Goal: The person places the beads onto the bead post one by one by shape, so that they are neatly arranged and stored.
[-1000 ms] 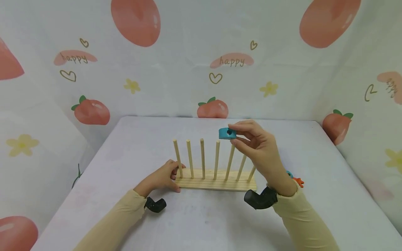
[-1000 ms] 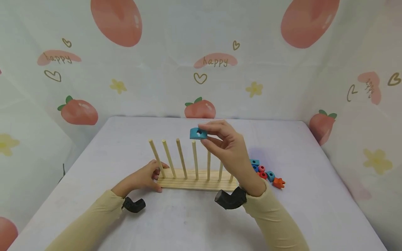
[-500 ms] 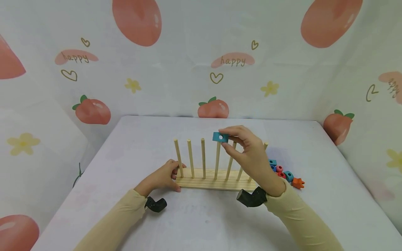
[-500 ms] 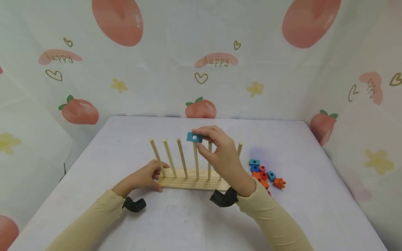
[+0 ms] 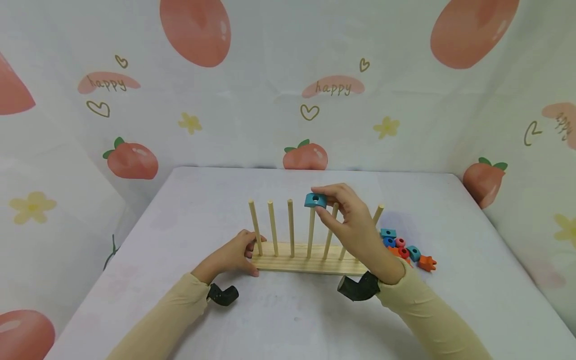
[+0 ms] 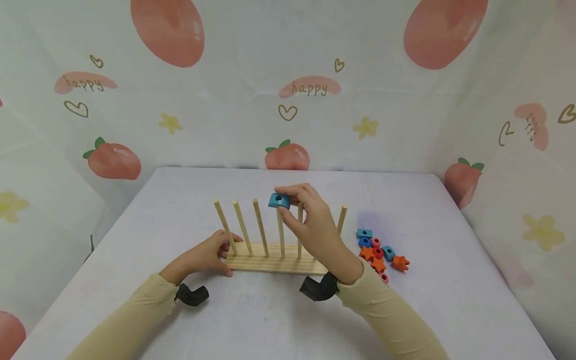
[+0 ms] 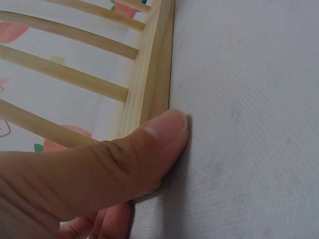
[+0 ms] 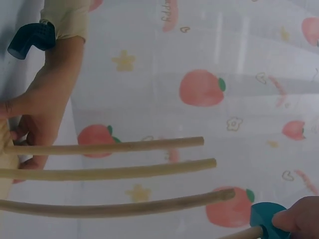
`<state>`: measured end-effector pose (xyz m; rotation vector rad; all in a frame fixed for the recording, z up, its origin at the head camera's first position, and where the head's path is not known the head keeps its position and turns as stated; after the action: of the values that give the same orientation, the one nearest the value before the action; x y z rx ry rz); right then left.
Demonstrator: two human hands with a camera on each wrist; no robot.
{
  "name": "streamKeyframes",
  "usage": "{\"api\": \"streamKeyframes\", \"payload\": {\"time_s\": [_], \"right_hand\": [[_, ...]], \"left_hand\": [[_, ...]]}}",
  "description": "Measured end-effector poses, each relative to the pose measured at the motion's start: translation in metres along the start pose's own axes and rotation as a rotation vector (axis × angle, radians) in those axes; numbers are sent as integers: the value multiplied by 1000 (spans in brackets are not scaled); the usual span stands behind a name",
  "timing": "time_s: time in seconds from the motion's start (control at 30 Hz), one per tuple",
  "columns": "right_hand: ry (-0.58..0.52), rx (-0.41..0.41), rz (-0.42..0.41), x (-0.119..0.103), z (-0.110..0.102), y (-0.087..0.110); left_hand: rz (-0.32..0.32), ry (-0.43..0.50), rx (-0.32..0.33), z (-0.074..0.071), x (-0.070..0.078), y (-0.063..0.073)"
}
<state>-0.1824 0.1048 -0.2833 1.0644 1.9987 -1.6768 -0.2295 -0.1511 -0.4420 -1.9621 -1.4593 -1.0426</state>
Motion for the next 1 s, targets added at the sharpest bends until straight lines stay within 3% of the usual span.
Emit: {"api": "streamKeyframes", "payload": {"time_s": [0.4, 1.0], "right_hand": [[-52, 14, 16, 13, 9, 8], [-220, 73, 194, 38, 24, 30]], "left_hand": [[5, -17, -7, 1, 0, 0], [-9, 5, -11, 0, -1, 0]]}}
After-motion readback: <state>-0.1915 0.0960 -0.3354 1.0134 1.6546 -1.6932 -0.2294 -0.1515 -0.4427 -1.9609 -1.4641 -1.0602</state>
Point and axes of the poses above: each hand's wrist, its own y-axis away from the middle knuckle, its own z-axis out of the palm, x = y × z, the point moved 5 cm from there along -y, towards the middle knuckle, and after that the axes turned 14 degrees about x, right-handed, at the moved point
